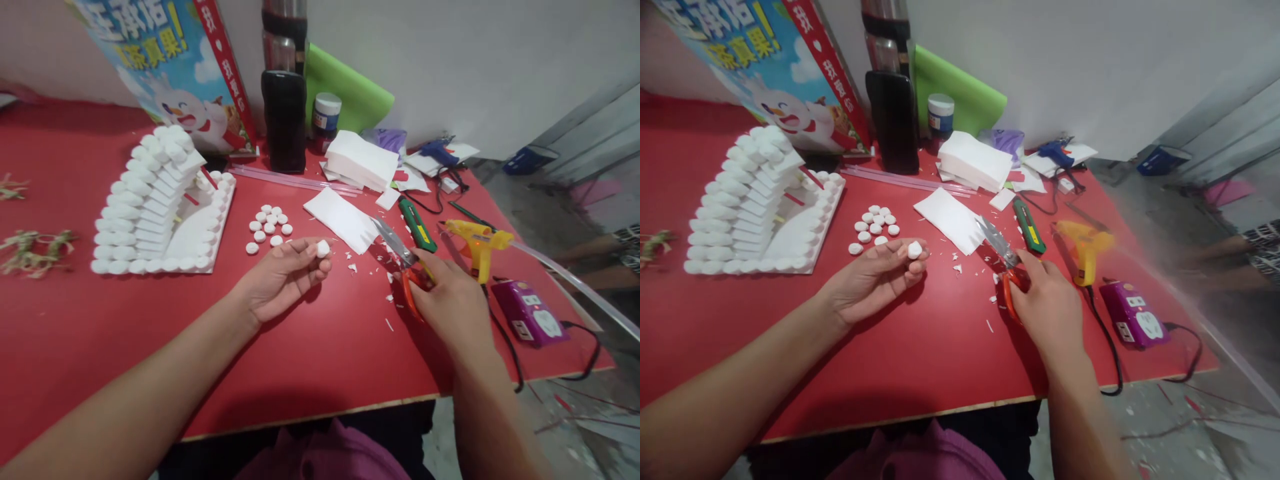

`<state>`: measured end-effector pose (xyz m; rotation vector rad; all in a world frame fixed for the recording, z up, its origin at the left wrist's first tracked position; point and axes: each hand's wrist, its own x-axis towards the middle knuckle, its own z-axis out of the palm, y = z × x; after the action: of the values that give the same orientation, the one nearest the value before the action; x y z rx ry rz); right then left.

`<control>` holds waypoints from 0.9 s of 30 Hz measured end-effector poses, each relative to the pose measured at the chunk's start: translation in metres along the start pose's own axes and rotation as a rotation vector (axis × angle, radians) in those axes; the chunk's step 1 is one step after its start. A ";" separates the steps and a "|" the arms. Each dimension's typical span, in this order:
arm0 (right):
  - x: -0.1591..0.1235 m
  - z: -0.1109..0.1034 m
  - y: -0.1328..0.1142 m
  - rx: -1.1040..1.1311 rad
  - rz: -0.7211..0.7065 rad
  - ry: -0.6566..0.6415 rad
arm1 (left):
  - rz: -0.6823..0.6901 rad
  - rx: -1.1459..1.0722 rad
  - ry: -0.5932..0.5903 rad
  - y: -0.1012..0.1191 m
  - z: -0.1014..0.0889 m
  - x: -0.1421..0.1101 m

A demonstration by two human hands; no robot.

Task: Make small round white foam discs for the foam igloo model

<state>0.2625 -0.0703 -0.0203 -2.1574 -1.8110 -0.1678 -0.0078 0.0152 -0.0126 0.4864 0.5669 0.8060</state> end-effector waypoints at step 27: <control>-0.009 -0.016 0.036 0.183 0.169 -0.095 | 0.067 0.082 0.064 -0.003 0.006 -0.002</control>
<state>0.2975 -0.0893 -0.0139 -2.2061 -1.6121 0.1356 -0.0038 0.0104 -0.0092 0.5585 0.6477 0.8674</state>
